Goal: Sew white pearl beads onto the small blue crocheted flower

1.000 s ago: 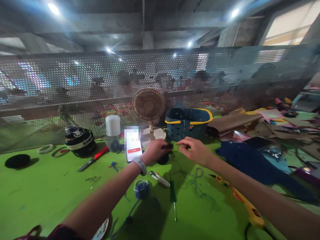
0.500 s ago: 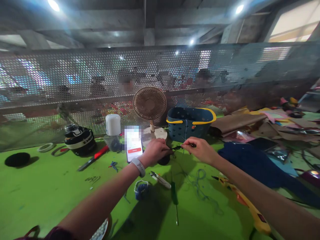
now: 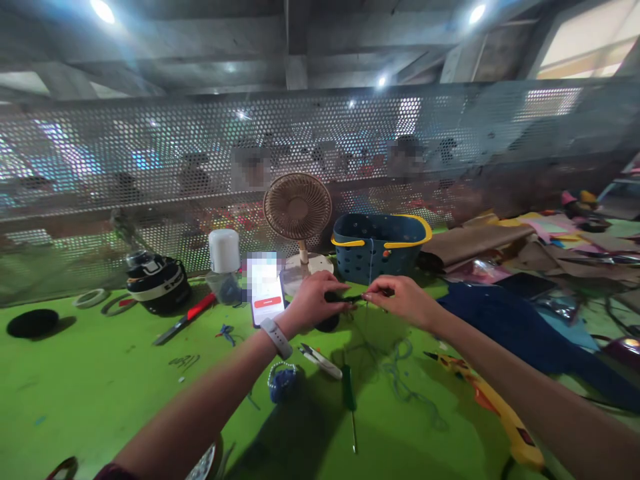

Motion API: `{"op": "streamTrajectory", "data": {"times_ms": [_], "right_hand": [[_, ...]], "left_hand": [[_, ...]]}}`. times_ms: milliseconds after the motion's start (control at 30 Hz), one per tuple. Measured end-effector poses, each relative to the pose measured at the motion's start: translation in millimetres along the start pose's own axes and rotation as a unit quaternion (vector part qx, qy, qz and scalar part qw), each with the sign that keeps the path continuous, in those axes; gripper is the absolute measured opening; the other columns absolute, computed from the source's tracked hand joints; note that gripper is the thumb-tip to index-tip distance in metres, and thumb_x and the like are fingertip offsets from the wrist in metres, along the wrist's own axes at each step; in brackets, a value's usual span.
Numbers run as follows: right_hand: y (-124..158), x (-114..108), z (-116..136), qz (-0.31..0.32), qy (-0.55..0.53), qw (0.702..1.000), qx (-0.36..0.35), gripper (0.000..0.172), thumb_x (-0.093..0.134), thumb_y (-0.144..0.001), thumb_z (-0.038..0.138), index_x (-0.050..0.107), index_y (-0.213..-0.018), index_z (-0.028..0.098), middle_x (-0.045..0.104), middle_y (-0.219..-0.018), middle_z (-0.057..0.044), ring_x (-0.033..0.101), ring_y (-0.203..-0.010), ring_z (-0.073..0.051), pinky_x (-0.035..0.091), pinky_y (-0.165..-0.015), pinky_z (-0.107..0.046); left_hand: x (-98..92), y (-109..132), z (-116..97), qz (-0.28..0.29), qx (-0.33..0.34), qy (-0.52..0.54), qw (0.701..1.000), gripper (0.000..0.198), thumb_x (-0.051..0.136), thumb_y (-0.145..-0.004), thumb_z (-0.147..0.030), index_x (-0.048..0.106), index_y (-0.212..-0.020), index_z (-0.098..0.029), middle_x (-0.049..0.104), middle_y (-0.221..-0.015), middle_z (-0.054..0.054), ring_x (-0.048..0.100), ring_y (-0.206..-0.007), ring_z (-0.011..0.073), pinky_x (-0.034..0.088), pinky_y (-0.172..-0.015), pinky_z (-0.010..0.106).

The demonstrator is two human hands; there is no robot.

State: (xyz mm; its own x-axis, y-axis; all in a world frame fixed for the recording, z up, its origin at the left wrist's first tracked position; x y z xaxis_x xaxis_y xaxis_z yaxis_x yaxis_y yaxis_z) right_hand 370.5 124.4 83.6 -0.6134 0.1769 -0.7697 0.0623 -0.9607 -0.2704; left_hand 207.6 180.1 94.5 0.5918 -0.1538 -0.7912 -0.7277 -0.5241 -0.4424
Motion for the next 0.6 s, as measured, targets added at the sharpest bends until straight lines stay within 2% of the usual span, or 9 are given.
{"op": "streamTrajectory", "data": {"times_ms": [100,167,333,433,600], "right_hand": [[-1.1,-2.5,4.3,0.001,-0.002,1.0,-0.004,0.027,0.056,-0.083,0.039,0.07,-0.078,0.017,0.065,-0.072,-0.003,0.056,-0.068,-0.016,0.04,-0.064,-0.025],[-1.2,-3.5,4.0,0.003,0.0,1.0,-0.003,0.026,0.056,-0.083,0.039,0.069,-0.077,0.017,0.064,-0.071,-0.003,0.055,-0.067,-0.015,0.039,-0.063,-0.025],[0.5,-0.7,-3.6,0.024,0.004,1.0,0.01,0.023,0.058,-0.079,0.035,0.068,-0.069,0.017,0.059,-0.062,-0.001,0.051,-0.059,-0.014,0.035,-0.058,-0.026],[-0.1,1.6,-4.6,0.038,-0.008,0.999,0.013,0.027,0.057,-0.081,0.04,0.069,-0.072,0.017,0.06,-0.064,-0.001,0.051,-0.06,-0.014,0.036,-0.058,-0.025],[-2.7,3.8,-0.5,0.063,-0.03,0.997,0.014,0.034,0.056,-0.082,0.046,0.069,-0.075,0.015,0.061,-0.065,-0.001,0.051,-0.061,-0.013,0.037,-0.057,-0.024]], "left_hand": [[12.9,-4.1,3.3,-0.004,0.02,0.019,1.0,0.017,0.07,-0.081,-0.034,0.076,-0.092,-0.022,0.066,-0.086,0.004,0.06,-0.081,0.0178,0.045,-0.074,0.03],[16.2,-5.5,10.9,-0.003,0.036,0.018,0.999,0.013,0.066,-0.084,-0.031,0.075,-0.086,-0.023,0.065,-0.083,0.004,0.059,-0.08,0.0172,0.044,-0.074,0.029],[-7.3,-1.8,26.1,-0.037,0.031,0.013,0.999,0.014,0.062,-0.085,-0.029,0.069,-0.078,-0.018,0.062,-0.078,0.003,0.057,-0.078,0.0182,0.042,-0.074,0.03],[-15.8,2.2,23.5,-0.024,-0.033,0.088,0.995,0.015,0.056,-0.088,-0.029,0.062,-0.08,-0.017,0.06,-0.077,0.002,0.054,-0.073,0.0163,0.041,-0.067,0.027],[-2.2,2.7,16.4,-0.052,-0.135,0.255,0.956,0.016,0.048,-0.091,-0.031,0.052,-0.082,-0.018,0.053,-0.072,-0.002,0.05,-0.068,0.0133,0.039,-0.062,0.025]]}}
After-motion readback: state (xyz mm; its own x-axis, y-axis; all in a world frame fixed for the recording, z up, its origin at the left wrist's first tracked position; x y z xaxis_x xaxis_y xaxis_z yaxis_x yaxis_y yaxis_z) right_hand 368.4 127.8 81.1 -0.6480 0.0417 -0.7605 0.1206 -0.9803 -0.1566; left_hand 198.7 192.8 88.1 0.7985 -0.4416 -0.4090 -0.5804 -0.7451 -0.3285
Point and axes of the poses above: each hand's wrist, its own y-axis away from the middle knuckle, its own x-axis out of the palm, z = x × y, the point moved 6 cm from there along -y, towards the middle knuckle
